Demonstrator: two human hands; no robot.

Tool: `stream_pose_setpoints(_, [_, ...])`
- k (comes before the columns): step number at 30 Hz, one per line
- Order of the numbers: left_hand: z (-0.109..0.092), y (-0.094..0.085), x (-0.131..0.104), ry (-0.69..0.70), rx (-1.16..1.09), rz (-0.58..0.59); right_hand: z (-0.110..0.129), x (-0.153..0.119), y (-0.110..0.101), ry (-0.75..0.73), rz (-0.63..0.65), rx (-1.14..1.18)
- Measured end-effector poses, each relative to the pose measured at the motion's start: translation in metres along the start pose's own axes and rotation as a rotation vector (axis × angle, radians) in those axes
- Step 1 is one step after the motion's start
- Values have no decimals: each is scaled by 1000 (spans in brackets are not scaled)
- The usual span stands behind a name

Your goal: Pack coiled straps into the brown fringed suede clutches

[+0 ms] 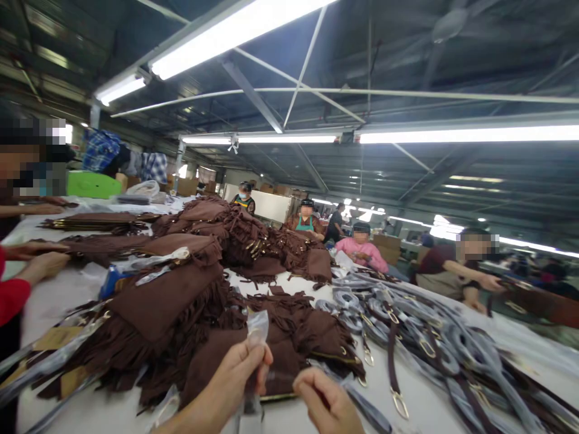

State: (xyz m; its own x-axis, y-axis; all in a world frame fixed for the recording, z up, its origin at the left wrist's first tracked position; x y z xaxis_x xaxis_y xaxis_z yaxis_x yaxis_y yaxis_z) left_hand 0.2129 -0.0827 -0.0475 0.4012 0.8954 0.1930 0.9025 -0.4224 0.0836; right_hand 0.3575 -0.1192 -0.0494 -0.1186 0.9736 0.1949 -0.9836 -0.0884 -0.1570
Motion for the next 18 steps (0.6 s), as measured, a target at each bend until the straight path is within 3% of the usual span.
stream_pose_setpoints(2, [0,9,1,10,48,36,15,6,-16,-56,-187,-5])
stream_pose_setpoints(3, [-3,12,2,17,47,41,22,9,-16,-84,-215,15])
stream_pose_setpoints(7, [-30,18,9,51,-97,5,22,22,28,-64,32,219])
stream_pose_setpoints(9, [-40,20,14,56,-160,-3,17,24,44,-82,90,254])
stream_pose_setpoints(12, [-43,19,20,75,-96,-22,12,26,45,-144,37,156])
stream_pose_setpoints(16, [-38,9,20,95,150,-98,2,25,50,-84,128,29])
stream_pose_setpoints(18, [-36,6,18,108,211,-124,4,25,49,-103,103,53])
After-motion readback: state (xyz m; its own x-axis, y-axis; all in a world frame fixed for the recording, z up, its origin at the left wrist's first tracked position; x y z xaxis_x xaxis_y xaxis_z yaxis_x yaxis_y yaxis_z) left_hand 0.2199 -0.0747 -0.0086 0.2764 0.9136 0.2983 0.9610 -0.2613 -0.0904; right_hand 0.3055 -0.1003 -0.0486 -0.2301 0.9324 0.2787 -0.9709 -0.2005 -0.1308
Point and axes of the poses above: each hand's wrist, its own x-axis towards the middle knuckle, its own y-axis out of the palm, z = x × y, the point moved 9 cm from there along x, towards the middle knuckle, and after that the axes turned 15 degrees about x, right-handed, at the moved point
